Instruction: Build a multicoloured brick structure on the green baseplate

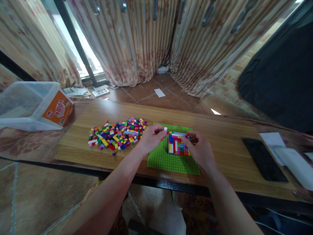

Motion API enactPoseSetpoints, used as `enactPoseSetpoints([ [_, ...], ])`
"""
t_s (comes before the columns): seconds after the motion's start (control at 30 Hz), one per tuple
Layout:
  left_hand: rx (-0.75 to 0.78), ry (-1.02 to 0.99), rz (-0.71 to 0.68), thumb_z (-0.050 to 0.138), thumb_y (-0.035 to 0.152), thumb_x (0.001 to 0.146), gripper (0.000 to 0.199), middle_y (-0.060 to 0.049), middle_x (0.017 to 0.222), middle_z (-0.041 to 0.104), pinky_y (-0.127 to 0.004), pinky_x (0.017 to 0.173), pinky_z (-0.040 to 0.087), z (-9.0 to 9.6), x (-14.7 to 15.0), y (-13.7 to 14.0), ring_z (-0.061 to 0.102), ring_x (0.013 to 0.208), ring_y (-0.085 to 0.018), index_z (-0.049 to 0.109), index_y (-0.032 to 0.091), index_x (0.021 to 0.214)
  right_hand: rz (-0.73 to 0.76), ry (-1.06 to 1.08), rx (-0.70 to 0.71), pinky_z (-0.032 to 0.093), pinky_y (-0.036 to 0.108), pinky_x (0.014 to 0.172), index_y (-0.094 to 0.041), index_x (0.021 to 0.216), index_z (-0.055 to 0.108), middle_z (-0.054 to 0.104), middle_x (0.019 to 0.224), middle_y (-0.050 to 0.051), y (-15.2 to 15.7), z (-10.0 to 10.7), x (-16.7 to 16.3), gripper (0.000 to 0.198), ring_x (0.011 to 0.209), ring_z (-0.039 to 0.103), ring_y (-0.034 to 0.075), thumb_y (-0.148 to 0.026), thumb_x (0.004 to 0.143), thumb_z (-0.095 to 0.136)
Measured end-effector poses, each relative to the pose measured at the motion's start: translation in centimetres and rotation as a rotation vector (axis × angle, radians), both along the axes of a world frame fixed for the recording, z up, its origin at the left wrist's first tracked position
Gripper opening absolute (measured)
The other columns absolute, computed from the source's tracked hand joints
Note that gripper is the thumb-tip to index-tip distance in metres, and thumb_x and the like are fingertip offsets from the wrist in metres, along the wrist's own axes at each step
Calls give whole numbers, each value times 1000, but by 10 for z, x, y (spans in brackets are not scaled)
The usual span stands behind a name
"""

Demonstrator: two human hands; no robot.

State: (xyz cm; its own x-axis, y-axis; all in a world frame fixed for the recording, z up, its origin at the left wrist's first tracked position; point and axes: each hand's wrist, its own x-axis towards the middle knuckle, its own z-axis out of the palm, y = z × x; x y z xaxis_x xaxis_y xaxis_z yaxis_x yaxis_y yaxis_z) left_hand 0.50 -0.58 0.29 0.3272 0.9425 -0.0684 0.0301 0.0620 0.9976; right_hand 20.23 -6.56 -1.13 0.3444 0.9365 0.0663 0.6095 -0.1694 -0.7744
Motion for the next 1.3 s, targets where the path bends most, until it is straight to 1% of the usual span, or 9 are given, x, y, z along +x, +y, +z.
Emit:
enactPoseSetpoints([
  [0.27,2,-9,-1,62,23,78,11,4,57,53,-20,50,33,-2,1,-1,47,52,-7,61,14,71,14,34,-37,54,41,74,-17,111,65,72,100,11,2,0,0,48,76,66,22,-51,77,66],
  [0.47,-103,-121,-34,67,22,74,10,4,59,56,-20,51,36,4,5,-6,48,52,-7,63,13,76,3,27,-19,54,41,76,-18,112,66,72,100,11,1,-1,-1,48,78,66,22,-51,78,67],
  [0.53,-117,-155,-36,68,21,73,11,4,61,58,-20,53,39,5,5,-7,50,54,-7,63,13,78,-23,17,38,53,40,75,-18,111,67,71,101,11,-1,3,-4,47,79,66,22,-51,78,67],
  [0.63,-134,-198,-40,69,21,72,12,3,63,61,-20,56,41,6,6,-8,52,55,-7,64,13,80,-59,-5,202,52,38,75,-18,104,70,71,98,10,-5,14,-10,38,78,64,20,-48,81,65],
  [0.73,-136,-233,-78,71,20,71,15,3,66,62,-21,60,44,7,6,-9,53,58,-7,64,13,82,18,28,290,51,35,75,-20,96,71,70,90,6,-9,24,-19,29,77,63,19,-45,85,63],
  [0.83,-83,-240,-126,73,23,72,18,1,73,64,-22,65,46,8,6,-11,57,66,-9,65,13,84,119,95,267,50,34,76,-22,94,72,70,90,5,-11,27,-29,24,79,63,18,-43,86,63],
  [0.93,6,-222,-160,73,27,75,19,-1,79,66,-23,70,47,8,7,-14,59,73,-11,66,13,86,170,141,232,49,32,74,-23,90,73,70,89,3,-12,27,-35,21,79,62,17,-41,86,63],
  [1.17,139,-164,-237,65,31,84,18,-1,80,64,-24,71,46,8,10,-18,58,74,-12,63,14,88,151,214,232,47,29,70,-22,79,73,68,79,1,-14,34,-38,16,73,60,16,-33,84,63],
  [1.3,168,-150,-266,63,32,86,18,-1,77,62,-23,68,45,9,8,-18,57,71,-12,61,14,87,172,323,221,48,29,69,-22,77,74,69,77,1,-14,34,-38,16,73,61,16,-34,82,66],
])
